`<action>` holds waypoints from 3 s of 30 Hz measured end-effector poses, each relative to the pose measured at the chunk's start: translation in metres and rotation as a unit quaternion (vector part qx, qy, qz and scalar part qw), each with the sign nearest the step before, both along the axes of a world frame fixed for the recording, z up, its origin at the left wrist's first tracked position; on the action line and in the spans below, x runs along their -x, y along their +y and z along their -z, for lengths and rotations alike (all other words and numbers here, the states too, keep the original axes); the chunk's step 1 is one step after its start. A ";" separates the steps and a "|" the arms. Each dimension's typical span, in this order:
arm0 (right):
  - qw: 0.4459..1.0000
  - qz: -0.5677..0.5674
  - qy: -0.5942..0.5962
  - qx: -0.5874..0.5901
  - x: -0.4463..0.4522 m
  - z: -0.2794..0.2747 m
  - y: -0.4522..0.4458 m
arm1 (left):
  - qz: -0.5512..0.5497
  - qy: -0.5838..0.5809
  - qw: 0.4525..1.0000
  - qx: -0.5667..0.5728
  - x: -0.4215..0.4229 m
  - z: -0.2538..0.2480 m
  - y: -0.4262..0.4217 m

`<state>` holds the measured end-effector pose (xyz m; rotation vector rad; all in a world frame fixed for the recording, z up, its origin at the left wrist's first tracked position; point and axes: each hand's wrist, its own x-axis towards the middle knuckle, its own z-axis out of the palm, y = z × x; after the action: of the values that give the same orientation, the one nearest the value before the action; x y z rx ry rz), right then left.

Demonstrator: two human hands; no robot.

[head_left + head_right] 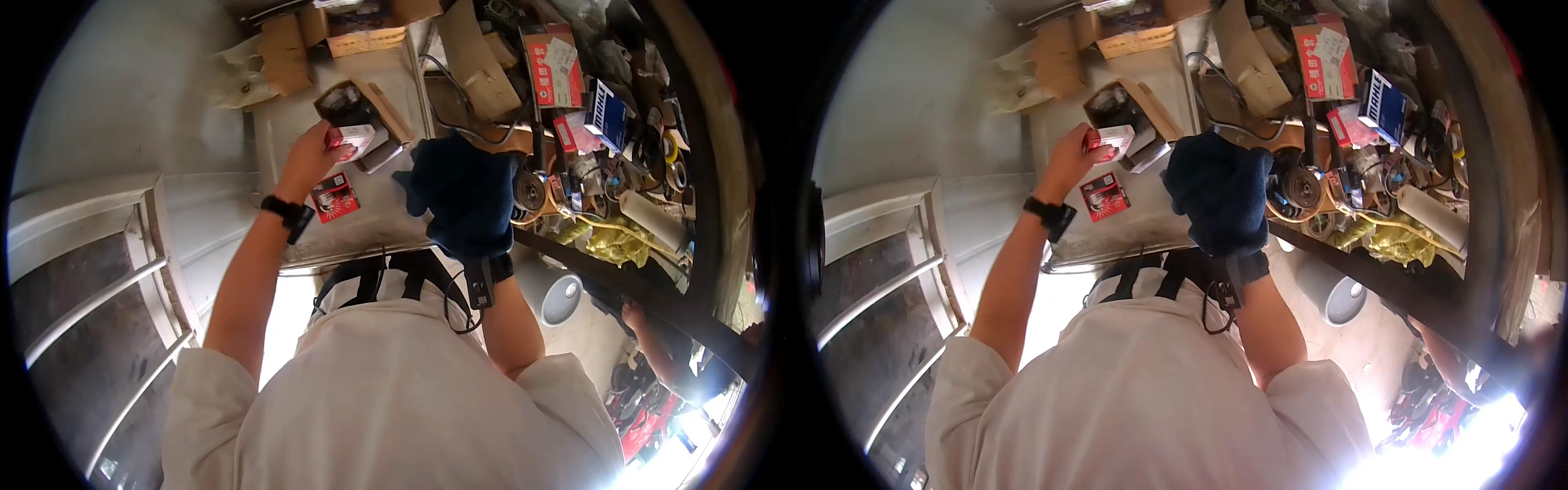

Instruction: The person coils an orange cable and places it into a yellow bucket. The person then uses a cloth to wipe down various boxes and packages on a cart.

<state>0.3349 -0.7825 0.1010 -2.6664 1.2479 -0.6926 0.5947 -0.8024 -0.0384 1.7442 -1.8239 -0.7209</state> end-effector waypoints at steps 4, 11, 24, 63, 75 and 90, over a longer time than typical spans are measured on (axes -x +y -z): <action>1.000 0.001 -0.021 -0.015 -0.012 0.017 0.001 | -0.204 0.185 0.957 -0.095 0.011 -0.037 0.044; 0.941 -0.007 -0.246 -0.234 -0.060 0.058 0.036 | -0.271 0.407 0.865 -0.109 0.050 -0.109 0.089; 0.981 -0.107 -0.139 -0.078 -0.113 0.059 0.004 | -0.219 0.364 0.905 -0.037 0.039 -0.126 0.134; 0.953 -0.134 -0.168 -0.216 -0.143 -0.004 0.048 | -0.098 0.044 0.994 0.027 -0.001 -0.148 0.163; 0.797 -0.089 -0.254 -0.541 -0.143 0.032 0.023 | -0.081 -0.019 0.994 0.072 0.000 -0.143 0.176; 0.748 -0.183 -0.497 -0.401 -0.145 0.007 0.046 | -0.280 0.314 0.897 0.137 0.011 -0.145 0.164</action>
<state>0.4800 -0.7362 0.0937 -1.3589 0.4774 -0.9851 0.5833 -0.6388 0.1062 1.4957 -0.8754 -0.6404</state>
